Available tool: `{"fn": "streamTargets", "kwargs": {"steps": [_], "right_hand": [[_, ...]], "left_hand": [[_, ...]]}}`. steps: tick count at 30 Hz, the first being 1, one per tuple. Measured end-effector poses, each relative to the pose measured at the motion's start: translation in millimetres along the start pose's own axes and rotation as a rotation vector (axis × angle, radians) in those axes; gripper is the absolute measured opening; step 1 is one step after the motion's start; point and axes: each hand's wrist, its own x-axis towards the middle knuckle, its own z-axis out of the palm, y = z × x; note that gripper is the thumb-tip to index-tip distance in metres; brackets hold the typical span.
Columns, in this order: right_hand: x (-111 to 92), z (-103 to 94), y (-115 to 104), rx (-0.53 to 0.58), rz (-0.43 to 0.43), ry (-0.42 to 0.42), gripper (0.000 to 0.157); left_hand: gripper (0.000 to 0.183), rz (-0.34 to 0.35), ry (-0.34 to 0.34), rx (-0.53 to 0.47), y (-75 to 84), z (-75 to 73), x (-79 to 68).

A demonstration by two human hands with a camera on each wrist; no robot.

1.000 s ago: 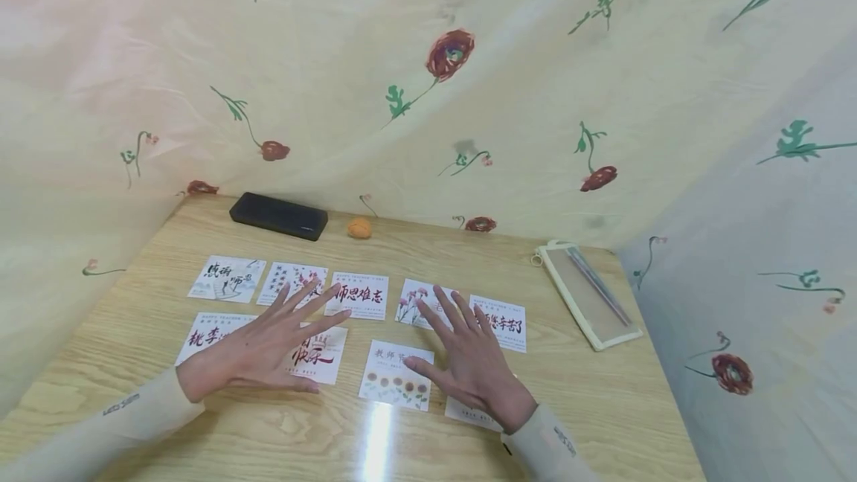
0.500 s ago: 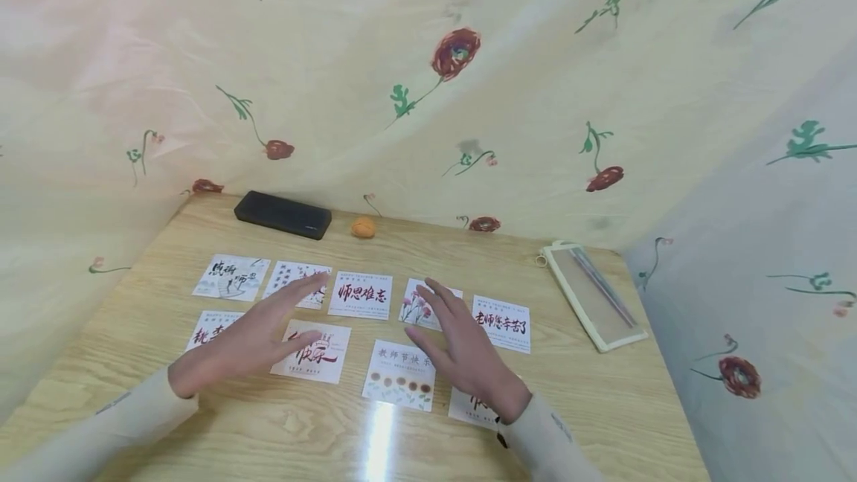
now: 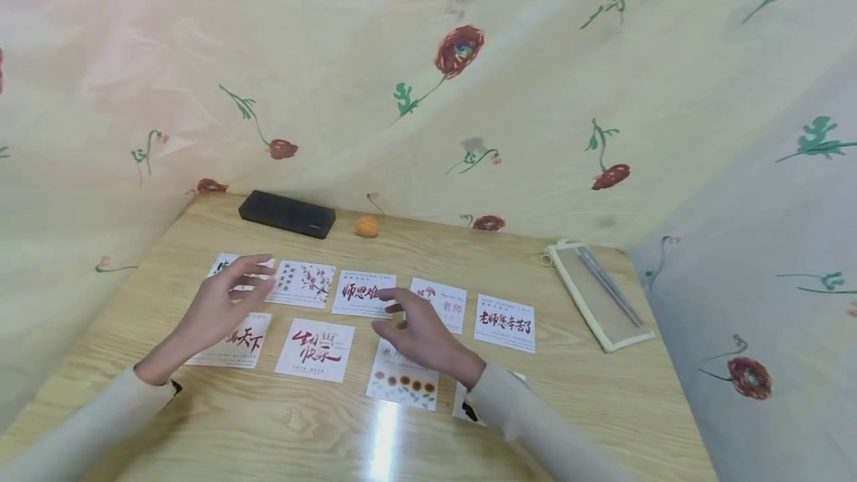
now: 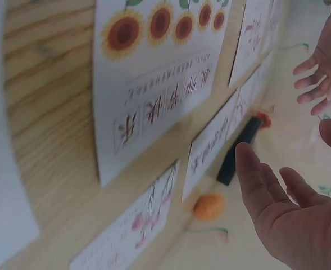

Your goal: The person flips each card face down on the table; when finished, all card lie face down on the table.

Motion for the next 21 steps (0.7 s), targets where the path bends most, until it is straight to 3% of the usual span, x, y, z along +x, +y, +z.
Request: {"fn": "streamTargets", "kwargs": {"steps": [6,12,21], "right_hand": [[24,18.4,-2,0.050,0.066,-0.040,0.046],[50,38.5,-7,0.056,0.103,-0.098,0.044],[89,66.6,-13,0.218,0.164,-0.137,0.046]], "left_hand": [[0.050,-0.107,0.010,0.092,-22.4,-18.0,-2.2],[0.060,-0.263,0.005,0.162,-34.8,-39.8,-7.3],[0.075,-0.435,-0.083,0.170,-52.0,-64.4,-0.9]]}}
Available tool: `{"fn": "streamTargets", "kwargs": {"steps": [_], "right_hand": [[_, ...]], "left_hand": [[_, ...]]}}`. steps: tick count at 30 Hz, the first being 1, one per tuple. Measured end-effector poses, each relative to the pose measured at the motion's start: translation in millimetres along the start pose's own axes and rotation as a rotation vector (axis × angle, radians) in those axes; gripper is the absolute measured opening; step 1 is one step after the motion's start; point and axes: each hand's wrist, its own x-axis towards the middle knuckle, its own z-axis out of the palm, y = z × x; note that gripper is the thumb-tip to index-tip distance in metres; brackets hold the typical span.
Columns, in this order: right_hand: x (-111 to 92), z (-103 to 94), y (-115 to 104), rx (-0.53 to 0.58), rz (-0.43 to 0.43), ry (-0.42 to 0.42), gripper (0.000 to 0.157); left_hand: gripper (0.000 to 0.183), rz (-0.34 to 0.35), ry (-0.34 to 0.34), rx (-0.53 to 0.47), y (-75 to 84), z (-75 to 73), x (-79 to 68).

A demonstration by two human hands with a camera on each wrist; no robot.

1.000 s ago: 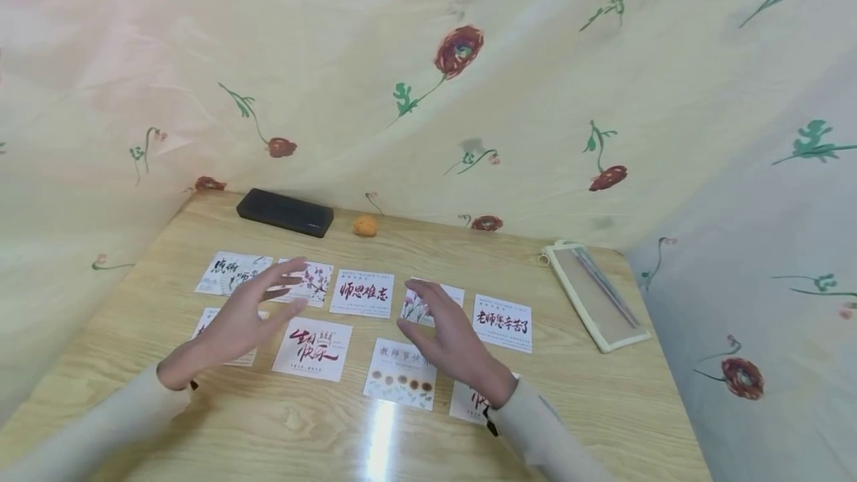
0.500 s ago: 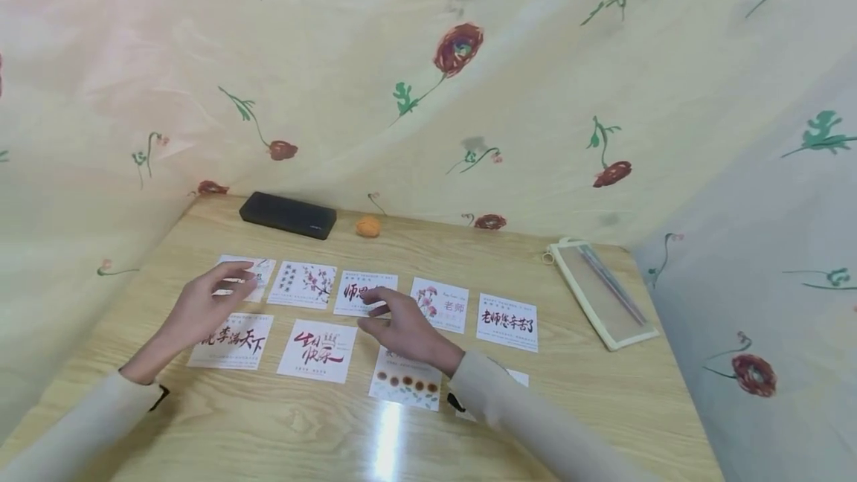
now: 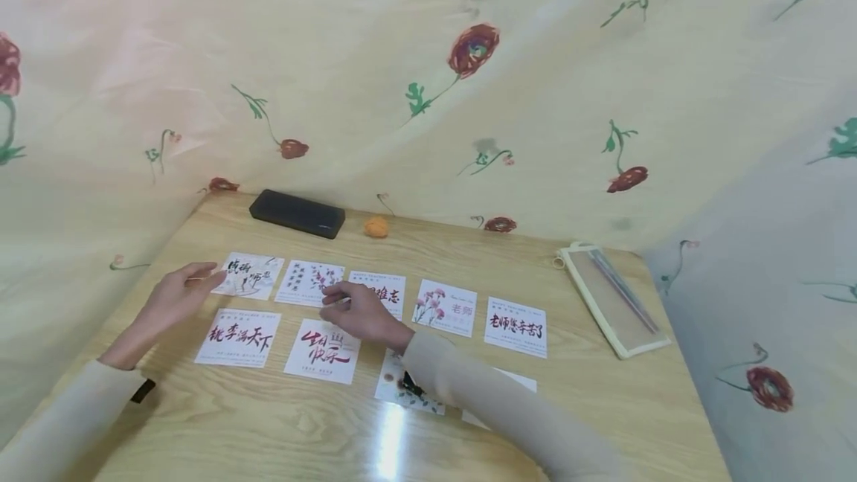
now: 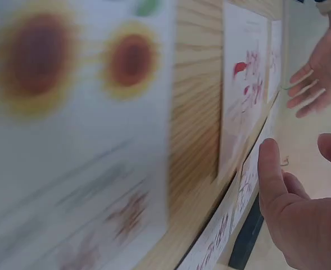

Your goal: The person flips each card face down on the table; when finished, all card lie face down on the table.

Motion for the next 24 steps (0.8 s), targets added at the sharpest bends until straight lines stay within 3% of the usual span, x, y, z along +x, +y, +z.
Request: {"fn": "streamTargets", "kwargs": {"steps": [8,18,24], "right_hand": [[34,16.8,-14,0.098,0.028,0.009,0.053],[73,44.9,-33,0.422,0.136,0.021,0.062],[88,58.0,-40,0.486,0.200,0.079,0.064]], "left_hand": [[0.078,-0.037,-0.054,-0.047,-8.7,-5.4,11.0],[0.077,-0.050,-0.043,-0.068,-9.9,-7.6,20.7],[0.077,-0.062,-0.040,-0.092,-10.5,-5.2,20.7]]}}
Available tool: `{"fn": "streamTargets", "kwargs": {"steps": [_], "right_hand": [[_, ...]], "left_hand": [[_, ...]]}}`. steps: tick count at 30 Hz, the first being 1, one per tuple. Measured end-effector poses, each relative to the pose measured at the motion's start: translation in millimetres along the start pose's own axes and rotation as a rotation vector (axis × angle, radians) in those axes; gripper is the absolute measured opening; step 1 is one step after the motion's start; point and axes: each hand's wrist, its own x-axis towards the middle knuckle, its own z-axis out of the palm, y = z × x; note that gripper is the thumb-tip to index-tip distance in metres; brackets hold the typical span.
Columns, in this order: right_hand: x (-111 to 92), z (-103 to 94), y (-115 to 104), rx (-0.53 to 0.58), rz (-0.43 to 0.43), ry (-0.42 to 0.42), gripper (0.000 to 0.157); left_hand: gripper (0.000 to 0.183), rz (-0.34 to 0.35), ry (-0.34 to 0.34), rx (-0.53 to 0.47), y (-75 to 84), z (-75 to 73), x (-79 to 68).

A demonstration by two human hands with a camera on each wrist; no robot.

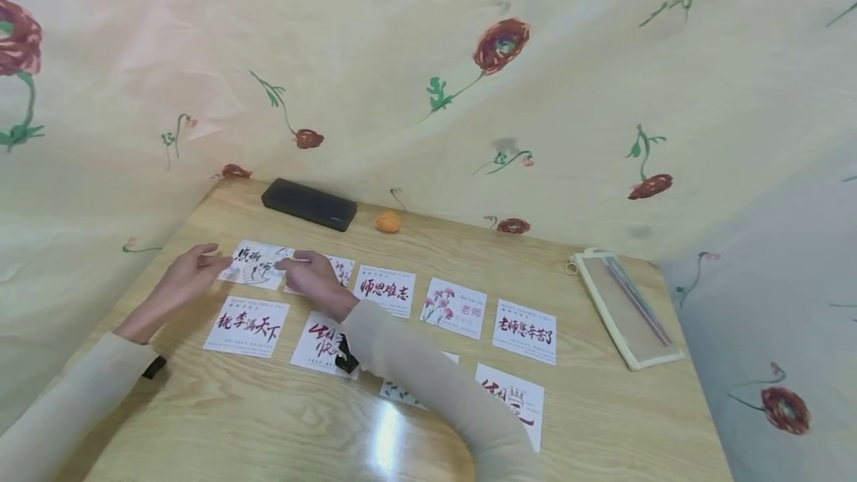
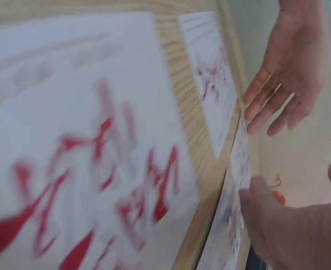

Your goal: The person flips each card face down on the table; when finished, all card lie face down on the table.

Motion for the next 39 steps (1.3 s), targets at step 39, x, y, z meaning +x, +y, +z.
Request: {"fn": "streamTargets", "kwargs": {"steps": [39], "right_hand": [[8,19.6,-11,0.314,0.129,0.131,0.053]], "left_hand": [[0.076,-0.009,0.012,0.039,8.9,9.9,-4.0]]}}
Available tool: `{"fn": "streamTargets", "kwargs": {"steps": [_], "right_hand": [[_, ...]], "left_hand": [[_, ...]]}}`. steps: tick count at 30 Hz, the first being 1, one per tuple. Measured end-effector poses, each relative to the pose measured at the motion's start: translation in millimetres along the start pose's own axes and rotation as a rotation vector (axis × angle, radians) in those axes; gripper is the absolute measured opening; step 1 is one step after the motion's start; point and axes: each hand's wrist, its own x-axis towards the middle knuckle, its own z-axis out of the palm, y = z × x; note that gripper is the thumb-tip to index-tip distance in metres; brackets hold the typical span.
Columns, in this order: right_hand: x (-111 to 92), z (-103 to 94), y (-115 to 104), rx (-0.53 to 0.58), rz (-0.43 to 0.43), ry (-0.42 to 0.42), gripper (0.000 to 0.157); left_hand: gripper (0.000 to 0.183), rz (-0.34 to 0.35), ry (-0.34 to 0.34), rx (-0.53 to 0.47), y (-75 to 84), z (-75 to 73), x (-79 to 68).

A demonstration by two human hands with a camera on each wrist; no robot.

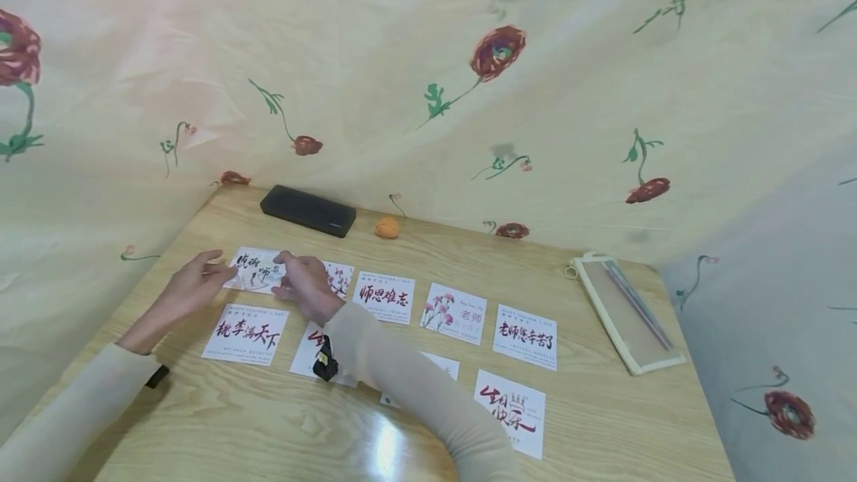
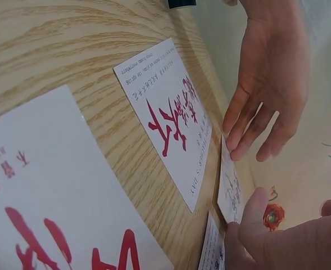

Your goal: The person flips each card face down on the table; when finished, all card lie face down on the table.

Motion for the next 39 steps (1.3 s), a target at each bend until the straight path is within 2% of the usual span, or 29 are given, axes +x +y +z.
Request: {"fn": "streamTargets", "kwargs": {"steps": [9,16,21,24,30,34,39], "right_hand": [[2,-1.4,3,-0.033,-0.114,-0.016,0.037],[6,-1.4,2,-0.063,-0.138,0.013,0.031],[13,-0.6,6,-0.070,-0.153,-0.015,0.028],[15,0.7,7,-0.076,-0.147,-0.043,0.031],[14,3.2,8,-0.135,-0.112,-0.070,0.041],[13,5.3,8,-0.165,-0.101,-0.046,0.057],[14,8.6,8,-0.184,-0.094,-0.009,0.073]], "left_hand": [[0.075,0.044,-0.016,0.034,5.8,2.8,-8.9],[0.077,0.091,-0.037,-0.008,13.0,5.7,-12.6],[0.082,0.098,-0.064,-0.028,16.0,9.3,-14.1],[0.084,0.110,-0.069,-0.039,16.7,11.0,-15.0],[0.073,0.184,-0.043,-0.082,17.5,10.6,-16.7],[0.065,0.247,0.000,-0.121,19.1,8.3,-17.3],[0.053,0.285,0.094,-0.176,21.8,4.1,-19.0]]}}
